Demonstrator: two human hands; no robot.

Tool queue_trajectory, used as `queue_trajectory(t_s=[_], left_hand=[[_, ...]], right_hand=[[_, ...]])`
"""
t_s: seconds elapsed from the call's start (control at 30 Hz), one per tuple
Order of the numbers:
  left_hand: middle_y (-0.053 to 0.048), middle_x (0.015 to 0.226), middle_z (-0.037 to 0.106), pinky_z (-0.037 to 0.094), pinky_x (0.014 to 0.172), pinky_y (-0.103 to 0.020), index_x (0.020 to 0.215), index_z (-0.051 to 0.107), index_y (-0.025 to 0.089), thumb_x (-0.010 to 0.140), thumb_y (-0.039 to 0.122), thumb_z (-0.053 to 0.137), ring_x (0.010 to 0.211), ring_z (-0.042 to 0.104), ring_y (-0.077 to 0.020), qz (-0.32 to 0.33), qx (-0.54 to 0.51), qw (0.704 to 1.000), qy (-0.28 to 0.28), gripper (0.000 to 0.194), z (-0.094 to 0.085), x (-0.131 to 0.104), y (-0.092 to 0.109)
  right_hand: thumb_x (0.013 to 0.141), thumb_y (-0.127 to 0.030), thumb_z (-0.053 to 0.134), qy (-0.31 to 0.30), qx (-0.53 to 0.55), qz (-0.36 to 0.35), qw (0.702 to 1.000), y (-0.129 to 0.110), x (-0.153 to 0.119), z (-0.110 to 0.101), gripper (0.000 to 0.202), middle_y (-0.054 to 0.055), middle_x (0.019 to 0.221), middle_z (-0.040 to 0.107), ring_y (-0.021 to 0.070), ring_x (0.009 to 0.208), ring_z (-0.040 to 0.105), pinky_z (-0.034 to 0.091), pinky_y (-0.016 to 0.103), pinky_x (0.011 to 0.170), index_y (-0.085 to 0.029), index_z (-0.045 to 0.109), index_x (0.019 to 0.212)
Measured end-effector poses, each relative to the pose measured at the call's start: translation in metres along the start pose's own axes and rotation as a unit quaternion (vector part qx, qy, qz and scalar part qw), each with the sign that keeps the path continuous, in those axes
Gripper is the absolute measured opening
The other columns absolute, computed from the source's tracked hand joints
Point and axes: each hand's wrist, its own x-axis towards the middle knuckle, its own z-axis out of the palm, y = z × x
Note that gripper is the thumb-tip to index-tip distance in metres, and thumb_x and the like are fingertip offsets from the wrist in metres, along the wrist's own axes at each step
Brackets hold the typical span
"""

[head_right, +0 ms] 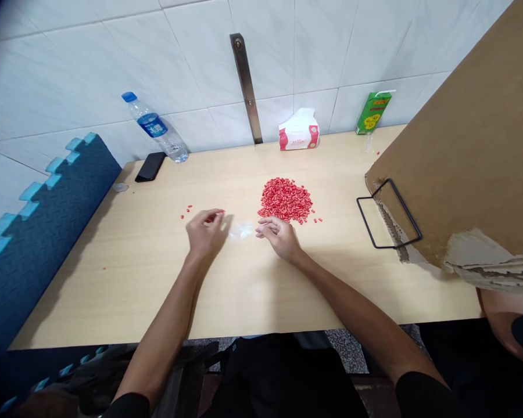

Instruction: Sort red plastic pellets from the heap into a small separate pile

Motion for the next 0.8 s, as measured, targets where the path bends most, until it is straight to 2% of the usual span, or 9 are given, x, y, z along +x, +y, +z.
queue_trajectory(t_s=[0.1,0.17,0.27,0.33,0.4,0.47,0.6,0.7,0.8], left_hand=[[-0.005,0.084,0.062,0.047,0.079,-0.032,0.086,0.07,0.019,0.079,0.027,0.059,0.077,0.057,-0.0171,-0.094,0.121,0.984,0.086,0.015,-0.019,0.023,-0.034],[-0.007,0.089,0.059,0.045,0.081,-0.037,0.084,0.069,0.02,0.075,0.028,0.061,0.088,0.055,-0.0227,-0.162,0.177,0.966,0.1,0.014,-0.027,0.032,-0.053],[-0.01,0.099,0.057,0.041,0.089,-0.044,0.092,0.068,0.021,0.074,0.029,0.063,0.102,0.049,-0.0291,-0.157,0.22,0.957,0.107,0.021,-0.029,0.034,-0.064],[-0.01,0.1,0.058,0.039,0.093,-0.045,0.096,0.067,0.021,0.075,0.03,0.063,0.102,0.049,-0.0279,-0.104,0.213,0.964,0.117,0.023,-0.024,0.029,-0.057],[-0.008,0.091,0.061,0.041,0.091,-0.041,0.091,0.067,0.02,0.079,0.029,0.06,0.094,0.053,-0.0234,-0.034,0.173,0.979,0.098,0.017,-0.017,0.022,-0.041],[-0.005,0.08,0.063,0.044,0.085,-0.036,0.085,0.067,0.019,0.083,0.026,0.055,0.08,0.056,-0.0183,0.038,0.106,0.993,0.035,0.015,-0.008,0.012,-0.021],[-0.004,0.08,0.068,0.046,0.075,-0.03,0.087,0.069,0.02,0.086,0.026,0.055,0.078,0.059,-0.0161,0.145,0.014,0.986,-0.078,0.016,0.006,-0.011,0.017],[-0.004,0.078,0.067,0.046,0.072,-0.029,0.092,0.07,0.02,0.085,0.028,0.057,0.073,0.059,-0.0147,0.167,-0.015,0.98,-0.111,0.017,0.012,-0.021,0.031],[-0.003,0.075,0.066,0.046,0.069,-0.027,0.094,0.07,0.021,0.086,0.029,0.057,0.07,0.058,-0.0134,0.159,-0.028,0.978,-0.132,0.018,0.013,-0.025,0.034]], right_hand=[[0.077,-0.039,0.066,-0.01,0.049,0.013,0.999,-0.001,0.003,-0.005,0.035,0.006,0.079,0.072,0.0188,0.071,0.069,0.053,0.036,0.074,-0.015,0.064,0.102],[0.076,-0.036,0.066,-0.008,0.103,0.031,0.994,-0.003,0.006,-0.009,0.035,0.005,0.077,0.073,0.0192,0.069,0.07,0.053,0.035,0.071,-0.016,0.064,0.104],[0.078,-0.033,0.063,-0.013,0.189,0.074,0.979,-0.008,0.009,-0.017,0.031,0.005,0.076,0.073,0.0182,0.068,0.07,0.052,0.032,0.068,-0.016,0.065,0.104],[0.082,-0.031,0.057,-0.026,0.236,0.102,0.966,-0.011,0.011,-0.022,0.028,0.005,0.075,0.073,0.0164,0.067,0.069,0.052,0.03,0.068,-0.016,0.066,0.104],[0.086,-0.029,0.05,-0.039,0.264,0.129,0.955,-0.013,0.011,-0.023,0.029,0.004,0.071,0.073,0.015,0.065,0.068,0.051,0.029,0.067,-0.015,0.066,0.105],[0.089,-0.03,0.045,-0.055,0.272,0.157,0.948,-0.014,0.009,-0.023,0.031,0.003,0.068,0.071,0.0148,0.062,0.067,0.051,0.028,0.064,-0.015,0.065,0.107],[0.09,-0.031,0.042,-0.102,0.257,0.185,0.943,-0.014,0.006,-0.018,0.035,0.003,0.066,0.07,0.0153,0.056,0.065,0.048,0.026,0.055,-0.015,0.062,0.113],[0.088,-0.03,0.045,-0.149,0.249,0.175,0.941,-0.012,0.004,-0.016,0.036,0.005,0.066,0.071,0.0171,0.057,0.066,0.049,0.027,0.055,-0.013,0.061,0.116],[0.086,-0.032,0.05,-0.182,0.24,0.162,0.94,-0.01,0.003,-0.016,0.039,0.006,0.068,0.072,0.019,0.06,0.068,0.051,0.03,0.058,-0.012,0.06,0.119]])
